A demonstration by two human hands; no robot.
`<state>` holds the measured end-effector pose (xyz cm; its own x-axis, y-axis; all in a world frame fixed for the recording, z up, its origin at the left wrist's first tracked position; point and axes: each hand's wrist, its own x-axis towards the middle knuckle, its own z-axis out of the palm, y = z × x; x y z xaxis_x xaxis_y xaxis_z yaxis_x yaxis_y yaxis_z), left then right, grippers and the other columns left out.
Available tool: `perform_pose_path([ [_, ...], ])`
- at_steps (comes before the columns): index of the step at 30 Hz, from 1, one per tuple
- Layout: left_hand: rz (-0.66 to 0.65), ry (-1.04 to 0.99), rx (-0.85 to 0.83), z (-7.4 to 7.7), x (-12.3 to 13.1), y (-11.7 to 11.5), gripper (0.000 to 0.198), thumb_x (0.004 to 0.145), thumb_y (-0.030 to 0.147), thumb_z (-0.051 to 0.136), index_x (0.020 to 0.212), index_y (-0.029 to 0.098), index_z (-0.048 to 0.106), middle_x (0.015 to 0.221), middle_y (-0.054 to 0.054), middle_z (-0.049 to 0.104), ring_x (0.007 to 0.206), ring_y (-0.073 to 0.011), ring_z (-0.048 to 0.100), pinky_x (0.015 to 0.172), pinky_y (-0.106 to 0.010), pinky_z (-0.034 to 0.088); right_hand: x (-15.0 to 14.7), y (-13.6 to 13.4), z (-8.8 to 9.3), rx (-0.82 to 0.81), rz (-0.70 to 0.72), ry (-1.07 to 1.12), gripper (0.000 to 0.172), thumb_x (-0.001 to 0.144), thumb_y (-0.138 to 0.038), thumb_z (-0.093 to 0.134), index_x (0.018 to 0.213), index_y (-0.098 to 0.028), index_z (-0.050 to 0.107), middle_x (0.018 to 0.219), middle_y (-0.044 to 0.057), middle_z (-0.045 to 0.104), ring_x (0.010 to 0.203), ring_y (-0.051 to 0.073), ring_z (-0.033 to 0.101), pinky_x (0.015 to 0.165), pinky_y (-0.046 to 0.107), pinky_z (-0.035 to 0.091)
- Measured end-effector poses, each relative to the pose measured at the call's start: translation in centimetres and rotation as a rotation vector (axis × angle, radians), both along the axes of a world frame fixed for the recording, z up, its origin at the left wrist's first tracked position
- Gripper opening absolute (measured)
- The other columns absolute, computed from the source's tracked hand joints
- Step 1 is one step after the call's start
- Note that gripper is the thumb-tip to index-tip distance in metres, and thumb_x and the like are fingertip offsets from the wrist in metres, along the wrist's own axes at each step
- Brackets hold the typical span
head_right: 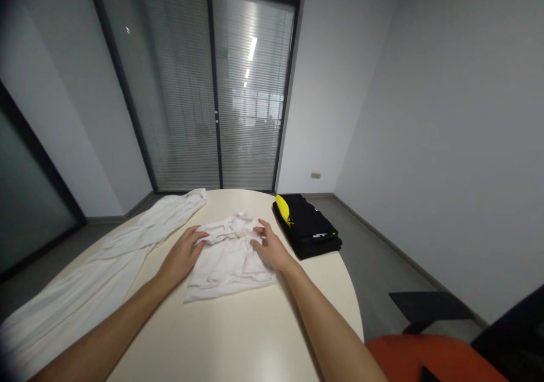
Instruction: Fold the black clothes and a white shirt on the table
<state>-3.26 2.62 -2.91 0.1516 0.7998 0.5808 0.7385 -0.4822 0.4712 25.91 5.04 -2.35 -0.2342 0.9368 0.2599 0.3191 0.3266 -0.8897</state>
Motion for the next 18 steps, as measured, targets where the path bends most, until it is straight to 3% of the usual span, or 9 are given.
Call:
perform_pose_path([
  [5, -0.049, -0.019, 0.001, 0.7, 0.2, -0.5, 0.028, 0.097, 0.024, 0.04, 0.112, 0.022, 0.064, 0.123, -0.008, 0.059, 0.117, -0.0229, 0.059, 0.104, -0.04, 0.047, 0.4, -1.2, 1.6, 0.039, 0.093, -0.378, 0.045, 0.081, -0.034, 0.067, 0.123, -0.018, 0.063, 0.1, 0.007, 0.069, 0.075, 0.016, 0.058, 0.076, 0.032, 0.048],
  [11, -0.028, -0.03, 0.061, 1.9, 0.0, -0.7, 0.03, 0.098, 0.025, 0.039, 0.112, 0.022, 0.066, 0.125, -0.008, 0.061, 0.118, -0.0227, 0.059, 0.105, -0.038, 0.047, 1.2, -2.5, 3.7, -0.122, 0.402, -0.457, 0.042, 0.069, -0.031, 0.078, 0.109, -0.022, 0.072, 0.096, 0.003, 0.07, 0.076, 0.016, 0.06, 0.069, 0.026, 0.046],
  [13, -0.004, -0.078, 0.08, 2.0, 0.0, -0.6, 0.031, 0.099, 0.026, 0.039, 0.116, 0.022, 0.064, 0.131, -0.009, 0.057, 0.123, -0.0233, 0.056, 0.107, -0.039, 0.045, 1.2, -2.9, 4.0, -0.16, 0.449, -0.44, 0.036, 0.071, -0.037, 0.078, 0.103, -0.021, 0.073, 0.091, 0.003, 0.071, 0.075, 0.016, 0.061, 0.067, 0.025, 0.046],
  [15, -0.017, -0.122, 0.076, 1.9, 0.2, -0.5, 0.034, 0.099, 0.029, 0.04, 0.127, 0.021, 0.058, 0.144, -0.011, 0.047, 0.132, -0.0244, 0.049, 0.109, -0.041, 0.045, 0.9, -2.8, 4.0, -0.122, 0.299, -0.42, 0.03, 0.081, -0.044, 0.069, 0.096, -0.019, 0.073, 0.081, 0.003, 0.07, 0.069, 0.015, 0.059, 0.063, 0.025, 0.044],
  [18, -0.07, -0.134, 0.034, 0.8, 0.3, -0.1, 0.044, 0.097, 0.031, 0.045, 0.14, 0.022, 0.046, 0.158, -0.011, 0.029, 0.144, -0.0266, 0.035, 0.114, -0.046, 0.038, 0.3, -2.0, 3.3, 0.023, -0.135, -0.445, 0.033, 0.091, -0.045, 0.055, 0.096, -0.016, 0.072, 0.081, 0.006, 0.07, 0.069, 0.016, 0.059, 0.065, 0.026, 0.042],
])
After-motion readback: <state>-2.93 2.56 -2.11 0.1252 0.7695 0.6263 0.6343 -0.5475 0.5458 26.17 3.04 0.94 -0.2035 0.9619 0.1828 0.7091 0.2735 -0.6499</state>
